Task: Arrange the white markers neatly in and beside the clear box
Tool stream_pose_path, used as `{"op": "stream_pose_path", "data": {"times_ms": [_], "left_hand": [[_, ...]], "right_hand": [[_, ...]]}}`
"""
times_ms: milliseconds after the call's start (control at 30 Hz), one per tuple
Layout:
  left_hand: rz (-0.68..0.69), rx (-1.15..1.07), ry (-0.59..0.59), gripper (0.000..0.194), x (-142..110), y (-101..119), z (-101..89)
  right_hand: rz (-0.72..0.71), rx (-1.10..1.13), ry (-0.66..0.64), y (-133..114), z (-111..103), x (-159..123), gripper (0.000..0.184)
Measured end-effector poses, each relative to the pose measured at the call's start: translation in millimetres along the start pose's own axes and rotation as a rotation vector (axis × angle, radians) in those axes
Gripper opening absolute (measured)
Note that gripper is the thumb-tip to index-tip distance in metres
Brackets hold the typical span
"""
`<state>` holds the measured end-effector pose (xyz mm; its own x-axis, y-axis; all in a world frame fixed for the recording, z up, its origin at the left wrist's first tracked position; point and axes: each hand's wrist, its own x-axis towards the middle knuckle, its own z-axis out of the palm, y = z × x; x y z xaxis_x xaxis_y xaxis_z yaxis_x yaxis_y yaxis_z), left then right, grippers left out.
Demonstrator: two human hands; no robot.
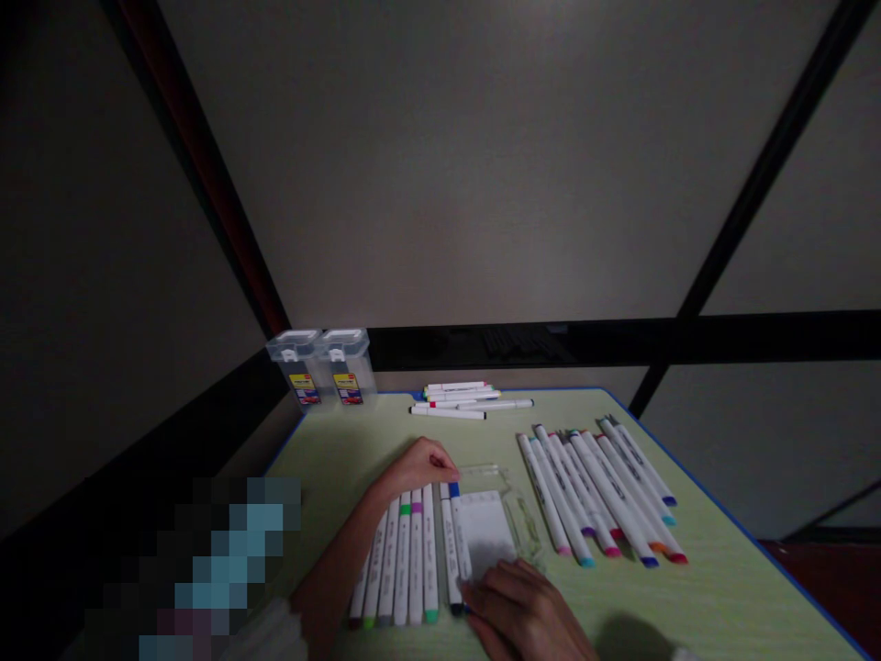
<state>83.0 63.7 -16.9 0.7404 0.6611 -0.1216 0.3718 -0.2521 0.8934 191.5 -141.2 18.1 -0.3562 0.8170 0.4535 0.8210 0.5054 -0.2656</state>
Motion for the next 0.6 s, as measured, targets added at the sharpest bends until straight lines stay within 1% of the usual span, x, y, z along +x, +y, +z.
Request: {"op": "stream_pose_path", "data": {"times_ms": [67, 167, 433, 600], "left_hand": [[0.009, 0.014, 0.002, 0.028, 1, -2, 1.1], [-0.016, 0.051, 0.008, 0.028, 2, -3, 1.9], [-0.026, 0.037, 0.019, 0.028, -3, 4, -0.2], [-0.06, 0.031, 0.009, 0.028, -5, 6, -2.2]], "right_hand": [[0.008, 0.006, 0.009, -1, -1, 1, 0.038], [0.001, 0.02, 0.017, -2, -2, 1, 0.038], [-0.013, 0.005, -0.099, 7, 5, -7, 0.028], [0.033, 0.011, -0.091, 12, 12, -12, 0.029]]}}
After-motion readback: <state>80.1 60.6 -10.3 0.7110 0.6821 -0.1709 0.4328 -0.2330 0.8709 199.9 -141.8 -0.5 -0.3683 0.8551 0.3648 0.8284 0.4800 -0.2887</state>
